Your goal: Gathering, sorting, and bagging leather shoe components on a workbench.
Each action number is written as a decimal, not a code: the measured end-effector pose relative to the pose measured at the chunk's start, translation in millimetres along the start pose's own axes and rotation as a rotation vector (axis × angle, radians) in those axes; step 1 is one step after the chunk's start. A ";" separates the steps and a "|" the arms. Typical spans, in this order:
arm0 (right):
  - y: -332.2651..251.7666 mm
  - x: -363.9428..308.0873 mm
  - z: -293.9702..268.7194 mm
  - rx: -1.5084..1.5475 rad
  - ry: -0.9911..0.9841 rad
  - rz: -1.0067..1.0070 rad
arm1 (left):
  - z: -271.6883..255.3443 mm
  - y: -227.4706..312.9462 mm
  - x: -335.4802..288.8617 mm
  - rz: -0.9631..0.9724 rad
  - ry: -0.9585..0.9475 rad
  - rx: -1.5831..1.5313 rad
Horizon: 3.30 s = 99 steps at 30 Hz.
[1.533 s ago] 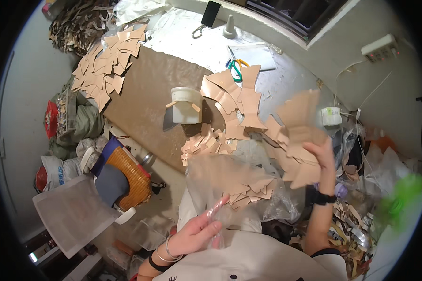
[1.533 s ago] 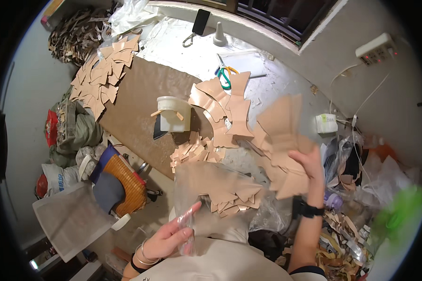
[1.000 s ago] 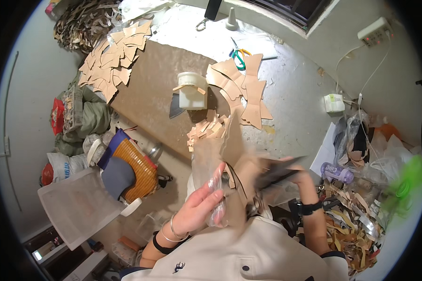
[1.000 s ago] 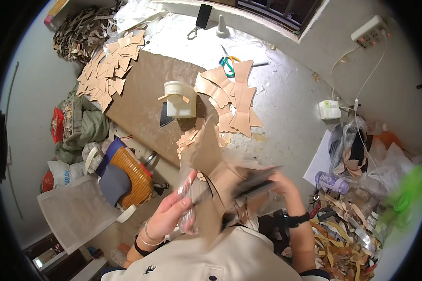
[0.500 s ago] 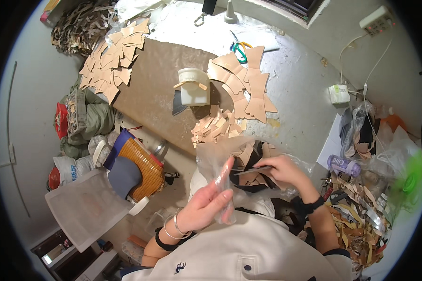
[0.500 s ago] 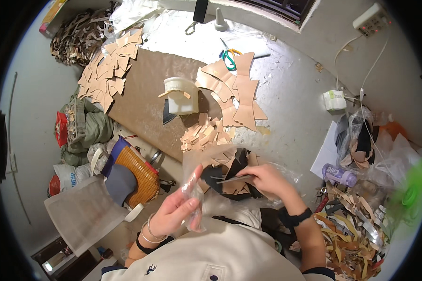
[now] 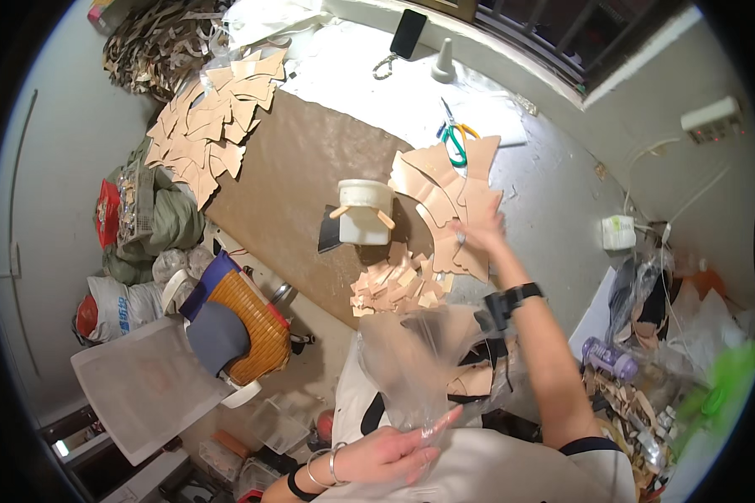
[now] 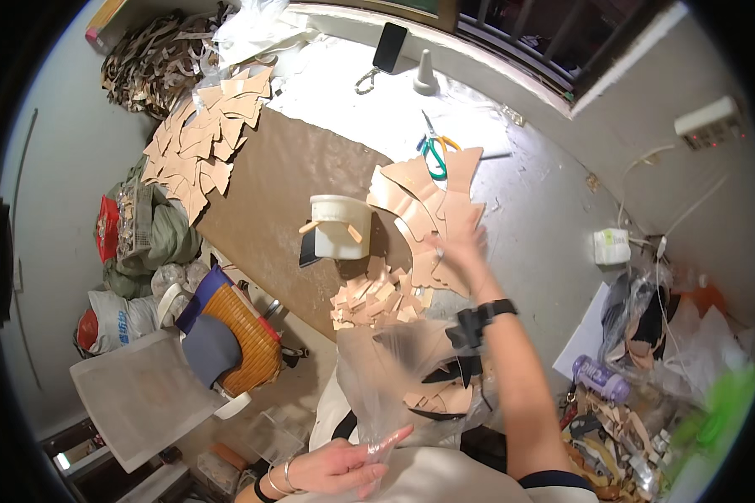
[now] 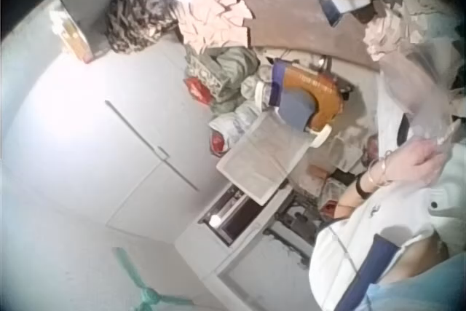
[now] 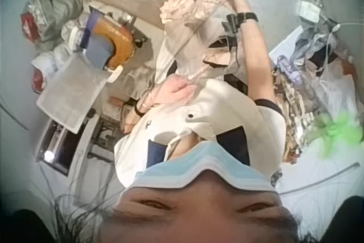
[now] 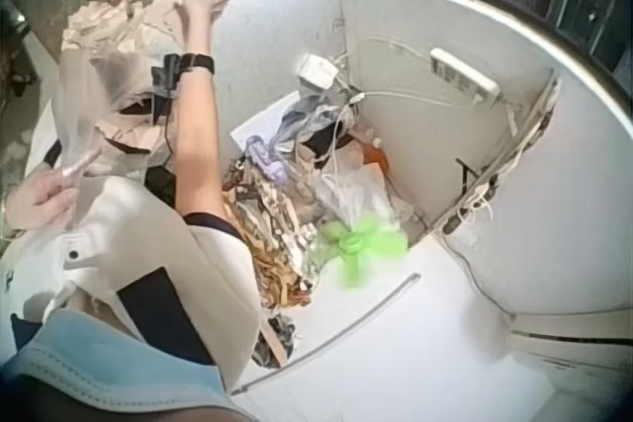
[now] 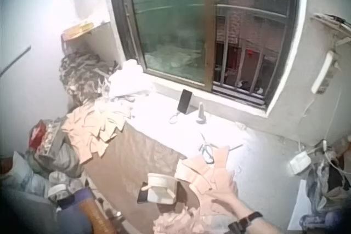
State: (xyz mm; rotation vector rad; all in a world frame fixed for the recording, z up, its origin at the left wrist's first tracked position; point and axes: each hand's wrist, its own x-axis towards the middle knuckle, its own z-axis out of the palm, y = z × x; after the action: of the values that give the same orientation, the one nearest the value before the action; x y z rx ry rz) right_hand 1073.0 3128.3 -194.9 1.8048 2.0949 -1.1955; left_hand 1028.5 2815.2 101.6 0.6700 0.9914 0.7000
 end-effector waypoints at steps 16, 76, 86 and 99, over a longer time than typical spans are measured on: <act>84.5 -22.4 -42.5 -0.529 0.163 -0.430 | -47.3 -9.6 -6.9 0.157 -0.066 -0.109; -79.6 40.3 41.0 -0.394 0.111 -0.290 | -34.3 -30.6 -5.8 0.174 0.074 -0.064; -77.2 36.7 49.0 -0.127 0.088 -0.072 | -8.3 -45.1 -10.1 0.288 0.196 -0.040; -52.6 54.8 54.2 -0.273 0.048 -0.376 | 22.2 -52.0 -17.4 0.217 0.224 0.023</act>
State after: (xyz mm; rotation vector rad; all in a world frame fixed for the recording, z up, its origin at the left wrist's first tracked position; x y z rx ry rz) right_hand 990.7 3138.5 -237.6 1.3769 2.5583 -0.8793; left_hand 1053.2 2766.4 79.1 0.7379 1.1436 0.9710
